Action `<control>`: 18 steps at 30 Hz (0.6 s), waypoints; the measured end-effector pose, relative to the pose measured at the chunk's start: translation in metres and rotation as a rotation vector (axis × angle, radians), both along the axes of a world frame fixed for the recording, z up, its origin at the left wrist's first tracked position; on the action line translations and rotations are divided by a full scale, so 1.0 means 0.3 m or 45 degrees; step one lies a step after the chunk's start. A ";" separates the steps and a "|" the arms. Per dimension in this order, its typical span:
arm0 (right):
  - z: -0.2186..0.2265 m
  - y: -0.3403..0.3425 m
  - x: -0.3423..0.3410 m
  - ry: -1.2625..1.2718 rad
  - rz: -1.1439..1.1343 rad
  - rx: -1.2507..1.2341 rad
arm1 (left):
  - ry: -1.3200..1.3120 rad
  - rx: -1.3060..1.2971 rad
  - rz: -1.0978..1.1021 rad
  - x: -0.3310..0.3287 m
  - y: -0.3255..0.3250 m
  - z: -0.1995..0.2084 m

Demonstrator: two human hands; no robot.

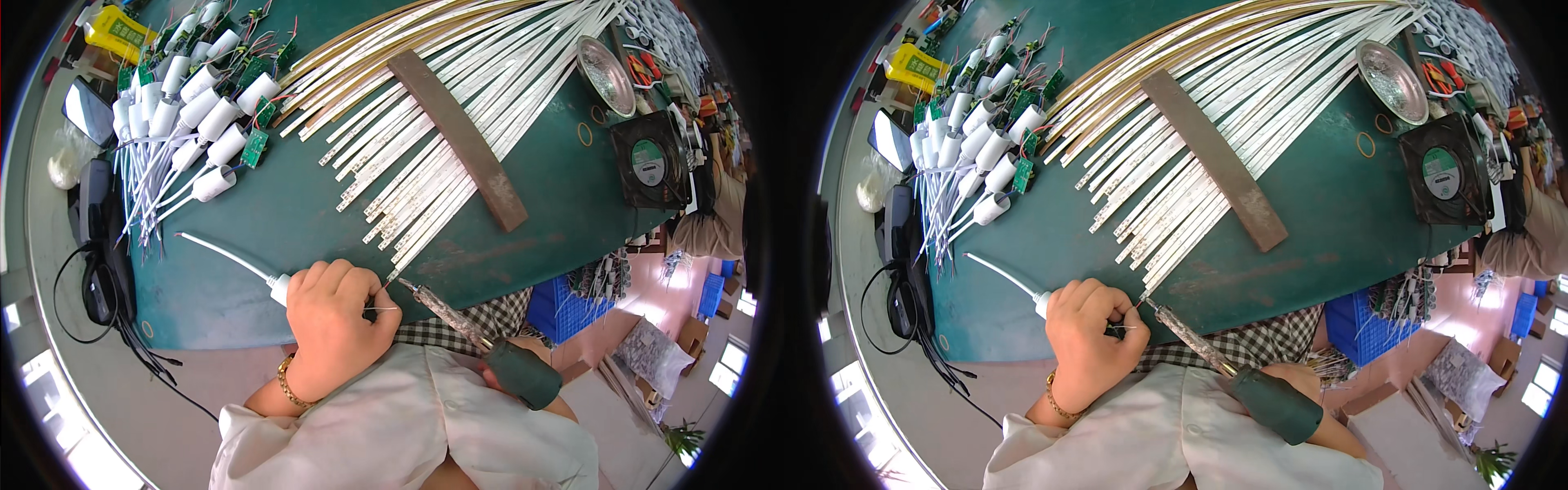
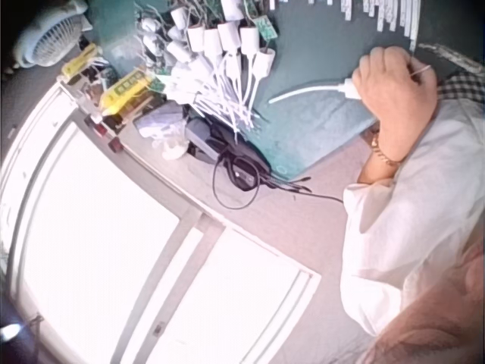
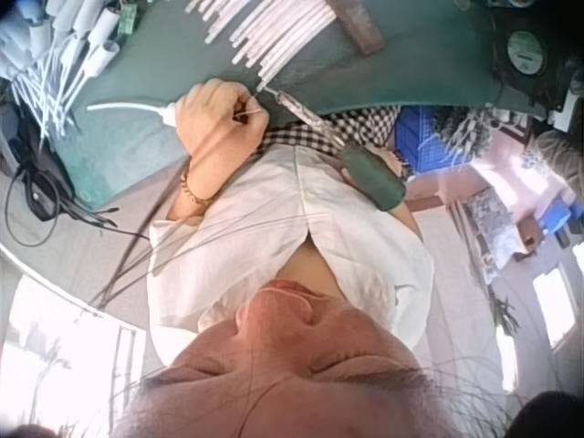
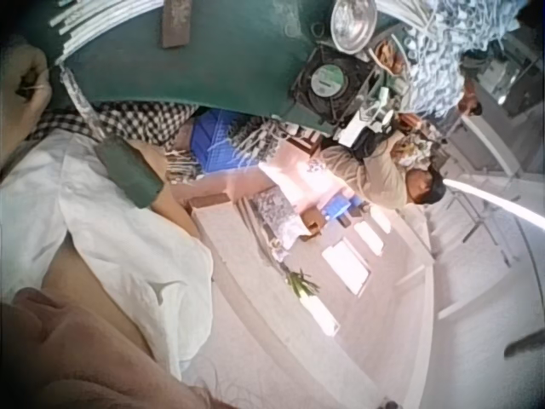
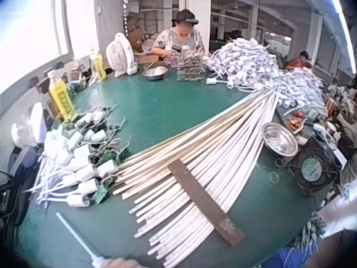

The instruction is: The person arranges and aligns LED light strips on a workbench using a block weight, peels backing from the strips, and solders wires from a driver assembly onto an LED strip using a soldering iron.

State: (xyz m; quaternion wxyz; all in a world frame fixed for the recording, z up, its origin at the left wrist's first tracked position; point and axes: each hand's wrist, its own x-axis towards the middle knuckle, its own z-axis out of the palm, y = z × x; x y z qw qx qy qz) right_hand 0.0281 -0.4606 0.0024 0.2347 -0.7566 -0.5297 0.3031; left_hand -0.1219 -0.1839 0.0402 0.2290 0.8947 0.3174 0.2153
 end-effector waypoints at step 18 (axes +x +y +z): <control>-0.027 0.002 -0.005 0.030 -0.187 -0.159 | -0.019 0.017 -0.012 0.004 0.005 -0.006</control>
